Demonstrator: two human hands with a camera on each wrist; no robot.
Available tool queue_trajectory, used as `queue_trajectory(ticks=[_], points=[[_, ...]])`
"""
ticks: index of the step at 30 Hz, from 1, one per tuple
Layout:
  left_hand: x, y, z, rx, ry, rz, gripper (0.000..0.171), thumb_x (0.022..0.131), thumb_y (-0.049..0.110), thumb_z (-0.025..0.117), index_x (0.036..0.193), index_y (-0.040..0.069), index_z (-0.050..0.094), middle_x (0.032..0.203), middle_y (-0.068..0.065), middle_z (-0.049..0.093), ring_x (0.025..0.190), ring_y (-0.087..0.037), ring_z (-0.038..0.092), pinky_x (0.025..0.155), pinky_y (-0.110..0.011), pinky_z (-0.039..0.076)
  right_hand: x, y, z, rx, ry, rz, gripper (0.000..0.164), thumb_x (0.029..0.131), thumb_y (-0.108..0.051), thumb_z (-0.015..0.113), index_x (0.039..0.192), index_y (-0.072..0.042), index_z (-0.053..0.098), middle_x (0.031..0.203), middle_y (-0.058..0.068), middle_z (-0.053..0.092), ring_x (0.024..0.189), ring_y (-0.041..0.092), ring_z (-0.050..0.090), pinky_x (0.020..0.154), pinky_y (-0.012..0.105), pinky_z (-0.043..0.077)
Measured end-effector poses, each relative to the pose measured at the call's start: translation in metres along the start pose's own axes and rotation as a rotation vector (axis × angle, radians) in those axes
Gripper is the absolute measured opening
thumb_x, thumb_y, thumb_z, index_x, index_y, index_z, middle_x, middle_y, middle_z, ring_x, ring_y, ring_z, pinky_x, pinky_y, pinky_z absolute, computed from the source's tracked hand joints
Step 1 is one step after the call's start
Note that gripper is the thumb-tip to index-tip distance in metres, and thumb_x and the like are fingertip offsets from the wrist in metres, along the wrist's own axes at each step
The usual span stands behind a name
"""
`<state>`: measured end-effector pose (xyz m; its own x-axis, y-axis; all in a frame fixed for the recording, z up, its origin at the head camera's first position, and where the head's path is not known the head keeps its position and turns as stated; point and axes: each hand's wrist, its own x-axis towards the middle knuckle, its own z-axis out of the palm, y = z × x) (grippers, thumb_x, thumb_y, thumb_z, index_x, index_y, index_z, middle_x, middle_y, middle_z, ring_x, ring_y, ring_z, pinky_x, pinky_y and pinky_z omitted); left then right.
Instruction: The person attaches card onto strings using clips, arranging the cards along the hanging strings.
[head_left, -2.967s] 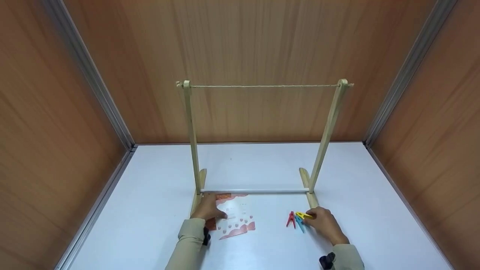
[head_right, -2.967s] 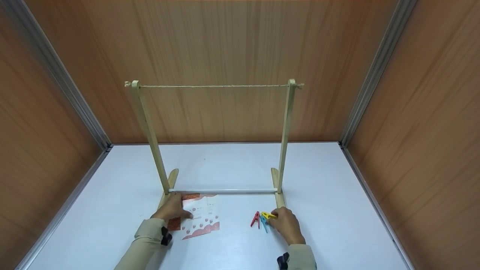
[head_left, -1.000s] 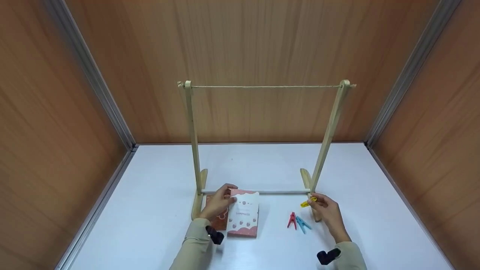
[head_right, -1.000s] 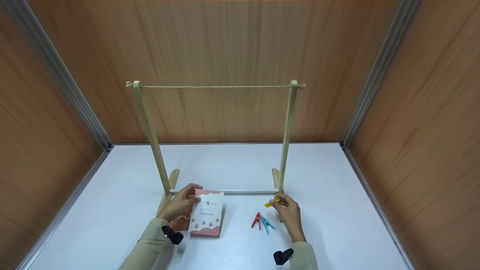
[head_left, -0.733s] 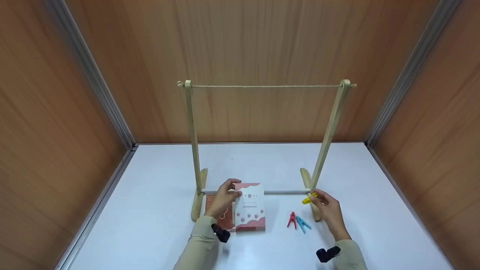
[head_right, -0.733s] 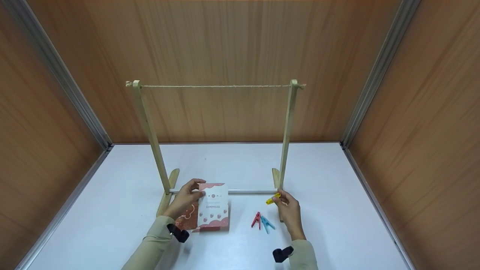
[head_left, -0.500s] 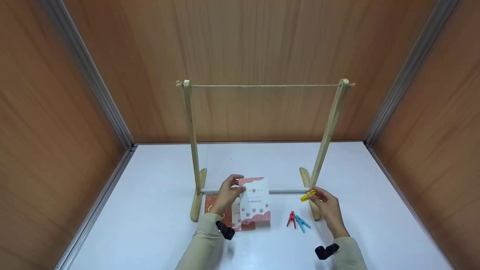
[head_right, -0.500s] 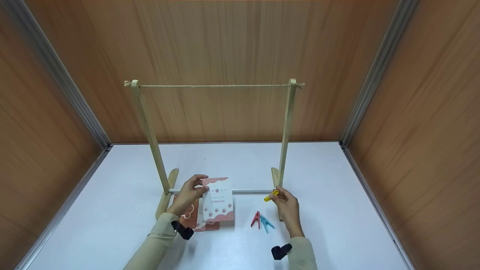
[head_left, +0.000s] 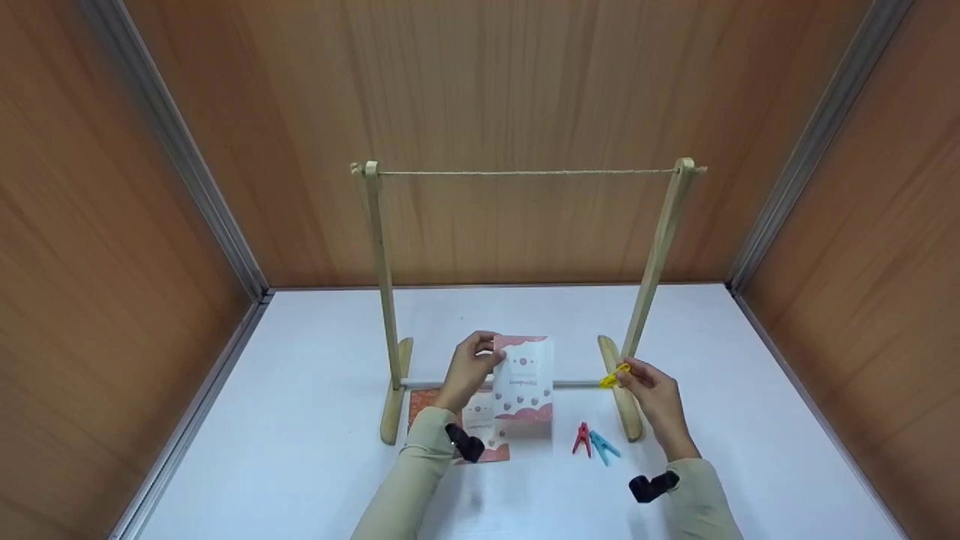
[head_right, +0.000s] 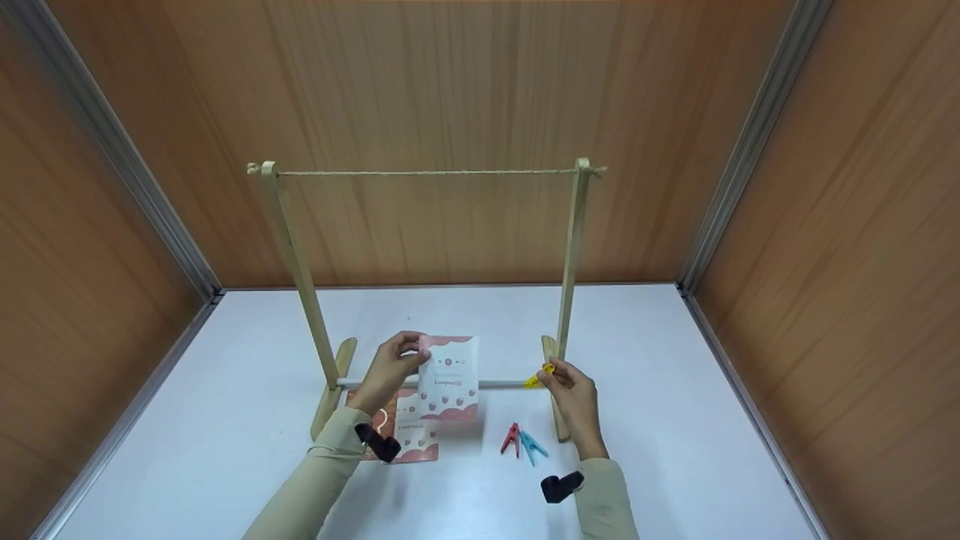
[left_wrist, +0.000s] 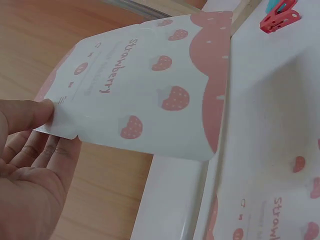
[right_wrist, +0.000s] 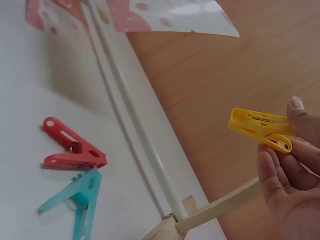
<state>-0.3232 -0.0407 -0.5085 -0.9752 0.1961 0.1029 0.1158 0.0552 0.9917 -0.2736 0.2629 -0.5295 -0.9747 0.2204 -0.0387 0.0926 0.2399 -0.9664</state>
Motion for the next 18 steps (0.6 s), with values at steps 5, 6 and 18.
queue_trajectory(ticks=[5, 6, 18], points=[[0.011, 0.001, 0.007, 0.01, 0.019, 0.015, 0.027, 0.092, 0.007, 0.062, 0.117, -0.002, 0.058, 0.104, -0.016, 0.065, 0.086, -0.015, 0.064, 0.074, -0.029, 0.055, 0.004, -0.011, -0.002, -0.029, -0.002, -0.008, 0.057, 0.09, -0.038, 0.066, 0.135, -0.007, 0.053, 0.134, 0.016, 0.056, 0.108, 0.008, 0.058, 0.09, 0.014, 0.047], [0.013, 0.002, 0.008, 0.012, 0.018, 0.015, 0.026, 0.092, 0.008, 0.062, 0.116, -0.002, 0.058, 0.104, -0.015, 0.065, 0.086, -0.014, 0.064, 0.074, -0.028, 0.055, 0.004, -0.013, -0.003, -0.025, -0.006, -0.009, 0.056, 0.09, -0.037, 0.066, 0.136, -0.007, 0.053, 0.134, 0.015, 0.056, 0.108, 0.007, 0.059, 0.091, 0.014, 0.047], [0.026, 0.028, 0.022, -0.004, 0.014, 0.011, 0.023, 0.091, 0.009, 0.063, 0.113, 0.002, 0.06, 0.1, -0.01, 0.066, 0.086, -0.014, 0.067, 0.075, -0.028, 0.056, 0.01, -0.051, -0.004, 0.05, 0.013, -0.125, 0.053, 0.087, -0.028, 0.07, 0.133, -0.005, 0.055, 0.133, 0.018, 0.057, 0.095, -0.011, 0.058, 0.085, 0.008, 0.046]])
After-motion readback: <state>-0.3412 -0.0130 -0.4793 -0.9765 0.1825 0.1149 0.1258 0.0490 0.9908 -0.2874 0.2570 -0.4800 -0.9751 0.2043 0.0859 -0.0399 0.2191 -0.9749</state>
